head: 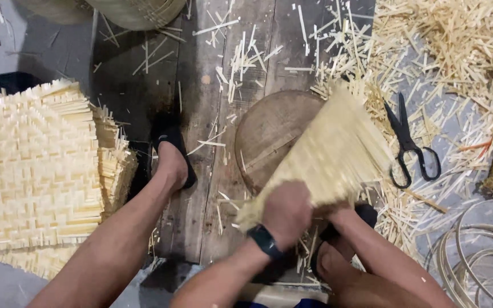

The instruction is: The recorder is weaving and trimming bamboo strips around a wooden mold to create a basket base or lid, then fitting a bamboo hoop to secure the edges.

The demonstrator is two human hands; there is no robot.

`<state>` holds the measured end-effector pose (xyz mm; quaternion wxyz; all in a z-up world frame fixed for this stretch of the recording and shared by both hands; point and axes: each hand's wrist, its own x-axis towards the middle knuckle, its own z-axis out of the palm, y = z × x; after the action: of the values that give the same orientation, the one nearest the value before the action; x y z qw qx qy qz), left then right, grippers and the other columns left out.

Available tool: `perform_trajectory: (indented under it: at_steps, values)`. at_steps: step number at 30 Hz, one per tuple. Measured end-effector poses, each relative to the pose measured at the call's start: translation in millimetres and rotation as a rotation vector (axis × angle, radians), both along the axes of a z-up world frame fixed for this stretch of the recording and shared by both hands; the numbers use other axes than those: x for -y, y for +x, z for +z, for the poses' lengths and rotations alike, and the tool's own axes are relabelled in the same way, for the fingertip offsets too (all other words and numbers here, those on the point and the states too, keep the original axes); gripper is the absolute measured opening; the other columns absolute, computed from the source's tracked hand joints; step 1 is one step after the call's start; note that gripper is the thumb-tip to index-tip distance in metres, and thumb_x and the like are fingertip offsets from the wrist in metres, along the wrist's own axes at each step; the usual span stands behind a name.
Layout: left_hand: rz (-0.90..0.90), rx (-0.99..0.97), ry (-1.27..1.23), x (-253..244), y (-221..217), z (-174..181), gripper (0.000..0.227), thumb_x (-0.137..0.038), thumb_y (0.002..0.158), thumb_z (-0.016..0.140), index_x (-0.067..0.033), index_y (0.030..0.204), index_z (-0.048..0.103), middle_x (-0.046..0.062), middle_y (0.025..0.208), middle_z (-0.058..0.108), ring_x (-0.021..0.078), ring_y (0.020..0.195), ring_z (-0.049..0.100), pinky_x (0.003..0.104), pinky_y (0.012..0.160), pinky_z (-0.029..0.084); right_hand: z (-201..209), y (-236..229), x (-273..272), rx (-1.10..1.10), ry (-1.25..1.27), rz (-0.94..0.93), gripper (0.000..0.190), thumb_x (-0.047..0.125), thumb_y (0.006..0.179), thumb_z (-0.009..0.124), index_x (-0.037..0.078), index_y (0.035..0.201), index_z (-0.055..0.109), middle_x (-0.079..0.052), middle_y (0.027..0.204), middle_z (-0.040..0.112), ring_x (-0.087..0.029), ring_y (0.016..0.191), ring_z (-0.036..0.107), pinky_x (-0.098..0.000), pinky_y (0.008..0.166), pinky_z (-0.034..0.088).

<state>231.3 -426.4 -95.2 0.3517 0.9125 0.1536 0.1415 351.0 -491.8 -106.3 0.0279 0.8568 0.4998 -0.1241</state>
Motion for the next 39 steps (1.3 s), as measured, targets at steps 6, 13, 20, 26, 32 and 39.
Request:
perform_trajectory:
  at_steps: [6,13,20,26,32,39]
  values:
    - [0.488,-0.132,-0.498,-178,-9,-91,0.032,-0.014,0.078,0.085,-0.0018,0.106,0.075,0.003,0.087,0.077,0.0140,0.075,0.072,0.031,0.070,0.058,-19,3,4,-0.007,0.006,-0.025,0.068,0.050,0.096,0.045,0.015,0.154,0.035,-0.018,0.153,0.035,-0.040,0.143,0.029,-0.0587,0.113,0.024]
    - [0.572,-0.465,-0.593,-176,8,-77,0.061,-0.020,0.075,0.093,0.0026,0.123,0.065,0.018,0.106,0.073,0.0217,0.087,0.067,0.035,0.072,0.055,-25,6,17,0.027,0.264,-0.016,0.067,0.048,0.095,0.052,0.012,0.152,0.043,-0.021,0.150,0.041,-0.043,0.138,0.035,-0.0598,0.109,0.027]
    - [0.028,-0.741,-0.025,-65,49,-17,0.104,-0.018,0.081,0.080,-0.0022,0.161,0.016,0.027,0.155,0.032,0.0393,0.131,0.049,0.049,0.114,0.043,-17,46,-8,-0.217,0.253,-0.110,0.058,0.036,0.097,0.054,0.013,0.150,0.046,-0.017,0.123,0.057,-0.035,0.110,0.052,-0.0523,0.094,0.039]
    - [-0.166,-0.822,0.178,-53,46,-47,0.086,-0.013,0.086,0.064,-0.0145,0.161,0.022,0.034,0.161,0.017,0.0528,0.148,0.016,0.060,0.119,0.021,-49,108,-56,-0.116,0.523,0.064,0.033,0.015,0.088,0.063,0.012,0.121,0.060,-0.010,0.085,0.063,-0.029,0.080,0.063,-0.0439,0.068,0.050]
    - [-0.184,-0.807,0.218,-56,46,-48,0.092,-0.021,0.080,0.077,-0.0196,0.159,0.030,0.033,0.162,0.019,0.0529,0.149,0.015,0.057,0.118,0.026,-27,255,60,0.241,1.103,-0.366,0.019,0.004,0.095,0.064,0.003,0.114,0.062,-0.017,0.092,0.067,-0.034,0.084,0.068,-0.0448,0.074,0.054]
    - [-0.152,-0.789,0.258,-56,47,-31,0.097,-0.033,0.072,0.087,-0.0207,0.154,0.038,0.031,0.158,0.029,0.0525,0.147,0.026,0.056,0.114,0.036,-21,165,360,0.025,-0.378,-0.848,0.051,0.047,0.081,0.074,0.009,0.114,0.074,-0.022,0.124,0.064,-0.039,0.118,0.063,-0.0507,0.101,0.052]
